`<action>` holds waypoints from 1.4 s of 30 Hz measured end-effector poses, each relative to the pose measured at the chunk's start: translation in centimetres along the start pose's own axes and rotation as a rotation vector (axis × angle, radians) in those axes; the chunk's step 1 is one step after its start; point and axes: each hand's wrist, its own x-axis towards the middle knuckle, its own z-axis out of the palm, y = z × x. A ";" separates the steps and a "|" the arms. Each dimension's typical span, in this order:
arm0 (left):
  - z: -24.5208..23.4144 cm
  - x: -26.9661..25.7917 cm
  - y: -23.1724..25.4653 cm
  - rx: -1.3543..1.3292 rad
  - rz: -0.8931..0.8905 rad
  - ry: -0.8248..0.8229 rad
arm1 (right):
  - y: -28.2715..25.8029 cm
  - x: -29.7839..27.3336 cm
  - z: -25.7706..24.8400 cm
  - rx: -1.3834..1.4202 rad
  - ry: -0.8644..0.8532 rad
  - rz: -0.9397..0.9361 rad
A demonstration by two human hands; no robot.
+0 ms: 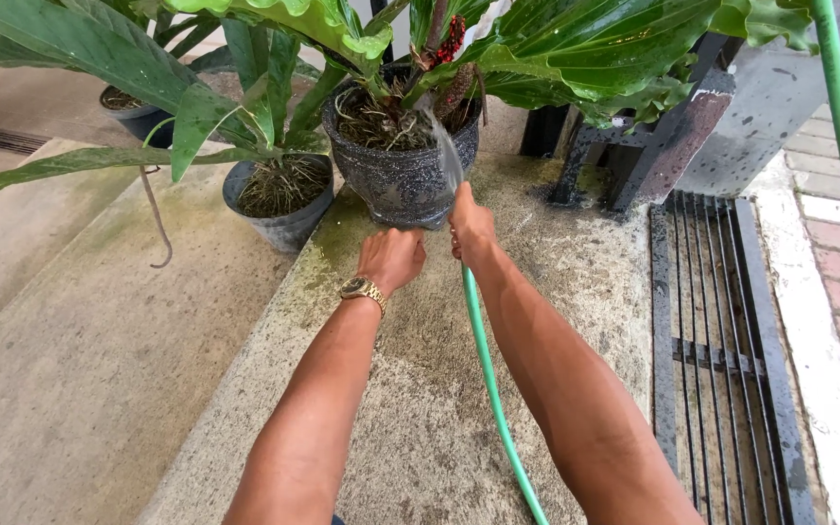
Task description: Watering several potted plants located in an entryway area using a garden hose.
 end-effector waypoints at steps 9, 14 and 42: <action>-2.8 0.7 3.6 -0.395 -0.237 0.136 | -0.1 1.0 -1.5 0.271 0.110 0.016; -2.3 1.7 5.2 -0.553 -0.207 0.086 | -0.4 1.9 -3.6 0.326 0.222 0.040; -4.6 8.7 24.2 -1.603 0.230 0.190 | -10.6 -1.6 -18.9 0.685 -0.027 -0.122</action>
